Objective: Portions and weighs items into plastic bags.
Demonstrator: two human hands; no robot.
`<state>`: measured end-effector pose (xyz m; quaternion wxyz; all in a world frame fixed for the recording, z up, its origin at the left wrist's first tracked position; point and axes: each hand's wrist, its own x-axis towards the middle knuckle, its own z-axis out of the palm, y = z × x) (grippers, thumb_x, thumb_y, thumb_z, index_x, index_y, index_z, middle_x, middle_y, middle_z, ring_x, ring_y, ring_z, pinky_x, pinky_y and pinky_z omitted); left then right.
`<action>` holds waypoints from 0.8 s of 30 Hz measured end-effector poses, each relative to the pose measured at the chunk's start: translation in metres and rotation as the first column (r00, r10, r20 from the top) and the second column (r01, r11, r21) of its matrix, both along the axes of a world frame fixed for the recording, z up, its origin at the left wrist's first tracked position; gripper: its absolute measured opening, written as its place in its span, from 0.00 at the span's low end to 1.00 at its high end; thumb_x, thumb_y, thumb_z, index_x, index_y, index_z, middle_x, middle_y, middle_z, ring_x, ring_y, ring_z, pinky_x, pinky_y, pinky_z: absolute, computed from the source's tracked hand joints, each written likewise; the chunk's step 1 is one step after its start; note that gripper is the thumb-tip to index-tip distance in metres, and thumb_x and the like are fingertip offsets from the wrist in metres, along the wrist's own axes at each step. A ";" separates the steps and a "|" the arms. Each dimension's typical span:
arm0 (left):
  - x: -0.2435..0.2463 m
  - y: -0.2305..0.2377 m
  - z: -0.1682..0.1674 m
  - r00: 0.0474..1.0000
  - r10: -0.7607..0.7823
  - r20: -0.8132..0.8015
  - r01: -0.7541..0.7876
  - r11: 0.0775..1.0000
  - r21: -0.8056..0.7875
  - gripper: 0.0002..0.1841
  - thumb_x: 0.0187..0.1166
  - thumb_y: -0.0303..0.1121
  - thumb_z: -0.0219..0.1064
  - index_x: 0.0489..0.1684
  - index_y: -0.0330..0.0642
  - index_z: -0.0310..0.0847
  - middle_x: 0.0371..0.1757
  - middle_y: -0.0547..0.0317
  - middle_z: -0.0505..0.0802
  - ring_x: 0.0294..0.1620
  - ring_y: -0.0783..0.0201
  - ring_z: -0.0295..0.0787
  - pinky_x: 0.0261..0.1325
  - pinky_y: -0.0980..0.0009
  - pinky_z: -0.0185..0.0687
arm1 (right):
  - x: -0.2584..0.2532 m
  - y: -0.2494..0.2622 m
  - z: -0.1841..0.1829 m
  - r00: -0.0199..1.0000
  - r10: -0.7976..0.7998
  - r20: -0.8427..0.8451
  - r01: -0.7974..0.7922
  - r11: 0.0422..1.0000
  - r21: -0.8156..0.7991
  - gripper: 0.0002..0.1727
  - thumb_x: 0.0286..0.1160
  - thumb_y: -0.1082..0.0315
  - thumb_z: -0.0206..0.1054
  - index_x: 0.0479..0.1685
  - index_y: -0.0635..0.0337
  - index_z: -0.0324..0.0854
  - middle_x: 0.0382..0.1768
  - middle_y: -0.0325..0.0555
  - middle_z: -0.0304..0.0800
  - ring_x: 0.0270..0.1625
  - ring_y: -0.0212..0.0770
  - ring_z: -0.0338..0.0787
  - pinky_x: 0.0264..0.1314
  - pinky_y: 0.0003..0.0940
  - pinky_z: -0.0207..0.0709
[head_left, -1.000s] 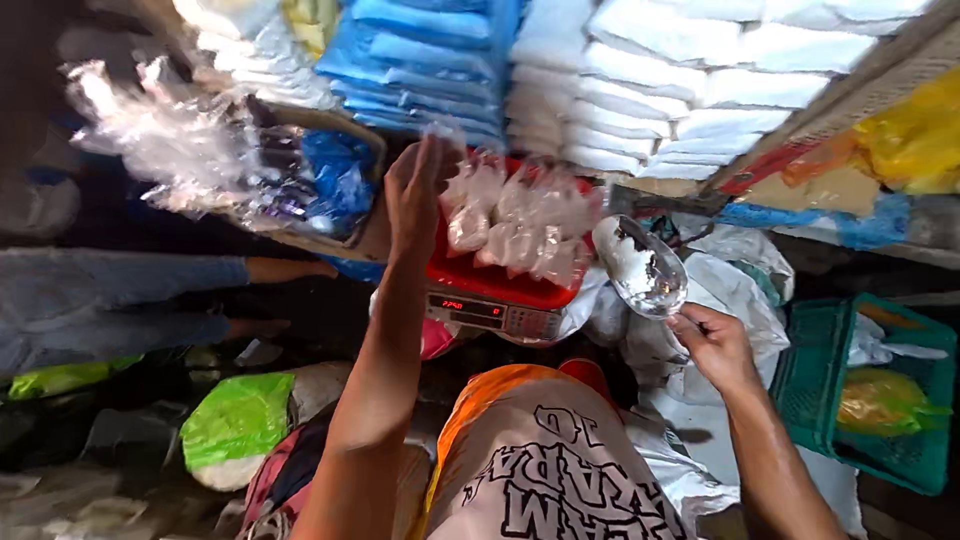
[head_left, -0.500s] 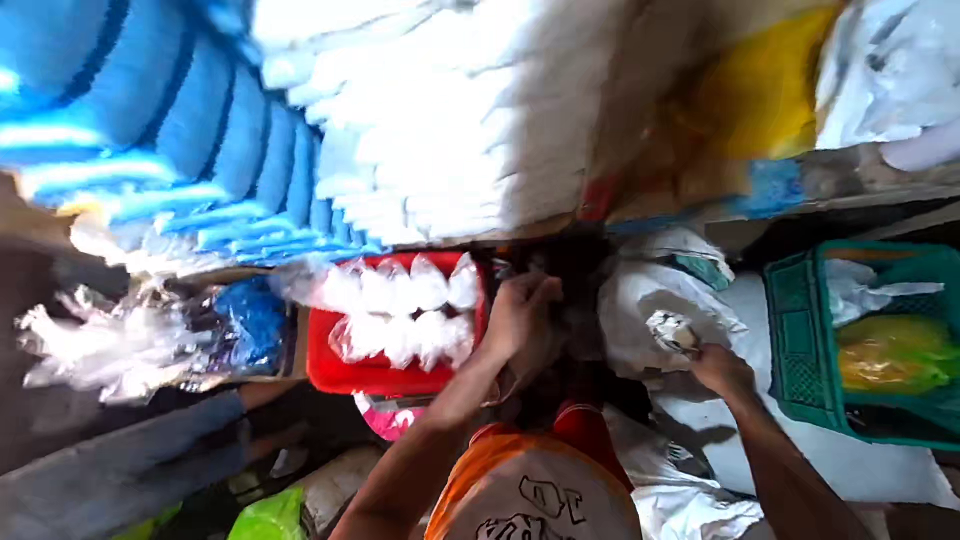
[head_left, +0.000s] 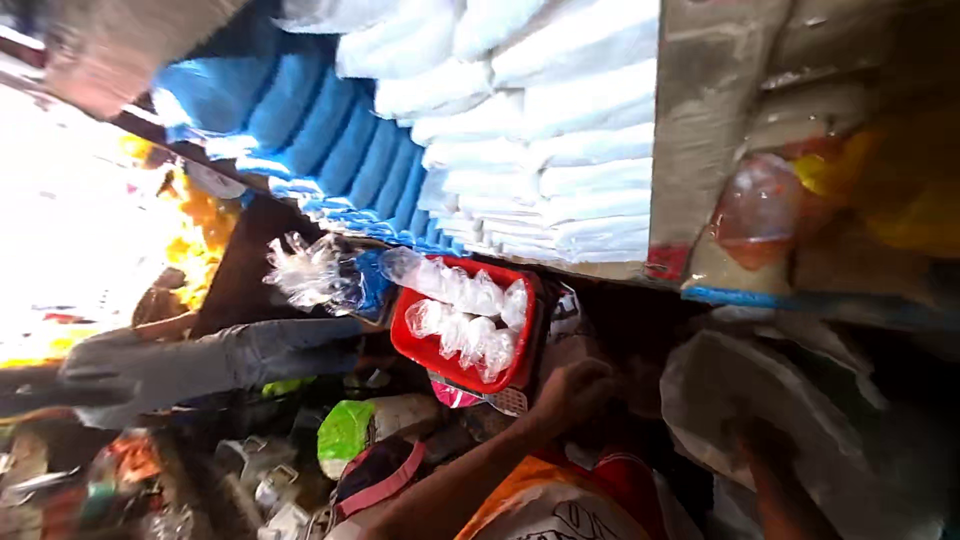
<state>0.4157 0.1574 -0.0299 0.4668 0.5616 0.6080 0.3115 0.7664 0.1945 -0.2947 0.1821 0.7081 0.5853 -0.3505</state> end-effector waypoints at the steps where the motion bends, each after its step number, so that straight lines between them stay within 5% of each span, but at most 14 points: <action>1: -0.015 -0.001 0.010 0.994 0.106 -0.027 -0.104 0.990 0.093 0.12 0.85 0.33 0.66 0.57 0.37 0.87 0.51 0.56 0.95 0.49 0.65 0.94 0.58 0.62 0.92 | 0.003 0.004 -0.006 0.999 0.039 0.023 -0.039 0.999 -0.005 0.37 0.75 0.53 0.72 0.87 0.37 0.69 0.70 0.67 0.84 0.73 0.74 0.80 0.71 0.78 0.69; 3: -0.059 -0.005 0.032 0.909 0.388 -0.155 -0.342 0.904 0.255 0.14 0.84 0.33 0.64 0.59 0.34 0.86 0.53 0.52 0.94 0.52 0.63 0.92 0.59 0.61 0.90 | 0.003 0.008 0.001 0.995 0.090 0.046 -0.091 0.996 0.019 0.38 0.69 0.49 0.76 0.85 0.36 0.72 0.76 0.71 0.76 0.81 0.78 0.69 0.74 0.83 0.61; 6: -0.159 -0.030 0.035 0.539 0.720 -0.437 -0.602 0.692 0.398 0.28 0.82 0.38 0.65 0.78 0.30 0.68 0.64 0.39 0.86 0.62 0.52 0.86 0.65 0.56 0.86 | -0.009 0.010 0.038 0.989 0.122 0.085 -0.131 0.985 0.109 0.31 0.67 0.51 0.78 0.75 0.39 0.82 0.77 0.71 0.76 0.82 0.78 0.67 0.73 0.84 0.61; 8: -0.220 -0.055 0.008 0.215 0.796 -0.566 -0.759 0.500 0.416 0.42 0.75 0.43 0.70 0.86 0.28 0.58 0.76 0.28 0.76 0.76 0.40 0.76 0.77 0.48 0.75 | -0.016 0.006 0.058 0.988 0.121 0.091 -0.133 0.980 0.147 0.28 0.68 0.53 0.77 0.72 0.41 0.85 0.75 0.68 0.78 0.81 0.76 0.69 0.73 0.82 0.62; 10: -0.256 -0.070 -0.020 0.031 0.784 -0.620 -0.919 0.267 0.291 0.51 0.71 0.50 0.75 0.89 0.28 0.52 0.83 0.23 0.68 0.83 0.33 0.67 0.81 0.43 0.70 | -0.024 0.002 0.072 0.986 0.139 0.094 -0.154 0.972 0.178 0.26 0.72 0.54 0.74 0.71 0.44 0.86 0.74 0.66 0.81 0.81 0.74 0.71 0.73 0.81 0.63; 12: -0.274 -0.081 -0.044 0.041 0.847 -0.530 -0.988 0.113 0.105 0.47 0.72 0.49 0.75 0.87 0.28 0.57 0.82 0.23 0.69 0.81 0.32 0.70 0.78 0.41 0.73 | -0.030 0.000 0.083 0.982 0.166 0.091 -0.182 0.962 0.203 0.22 0.77 0.54 0.69 0.70 0.46 0.86 0.73 0.65 0.81 0.81 0.73 0.71 0.73 0.80 0.64; 15: -0.276 -0.086 -0.069 0.153 0.941 -0.301 -0.988 0.142 -0.058 0.27 0.87 0.44 0.62 0.70 0.27 0.74 0.60 0.32 0.88 0.60 0.44 0.88 0.63 0.46 0.83 | -0.041 0.003 0.108 0.985 0.160 0.068 -0.172 0.959 0.226 0.21 0.75 0.52 0.70 0.65 0.47 0.89 0.72 0.65 0.82 0.79 0.74 0.72 0.72 0.82 0.64; 17: -0.270 -0.085 -0.071 0.204 0.947 -0.248 -0.978 0.188 -0.086 0.26 0.91 0.41 0.54 0.78 0.28 0.66 0.65 0.33 0.86 0.65 0.47 0.87 0.68 0.48 0.82 | -0.046 0.004 0.124 0.984 0.161 0.079 -0.175 0.957 0.231 0.21 0.76 0.51 0.70 0.64 0.49 0.89 0.71 0.63 0.84 0.79 0.73 0.73 0.72 0.81 0.64; 24: -0.270 -0.087 -0.076 0.200 0.941 -0.273 -0.980 0.192 -0.055 0.32 0.88 0.34 0.56 0.86 0.26 0.49 0.69 0.32 0.83 0.68 0.47 0.86 0.69 0.51 0.83 | -0.059 0.005 0.154 0.988 0.096 0.117 -0.123 0.960 0.253 0.24 0.79 0.53 0.67 0.67 0.57 0.86 0.71 0.65 0.83 0.79 0.70 0.74 0.76 0.77 0.63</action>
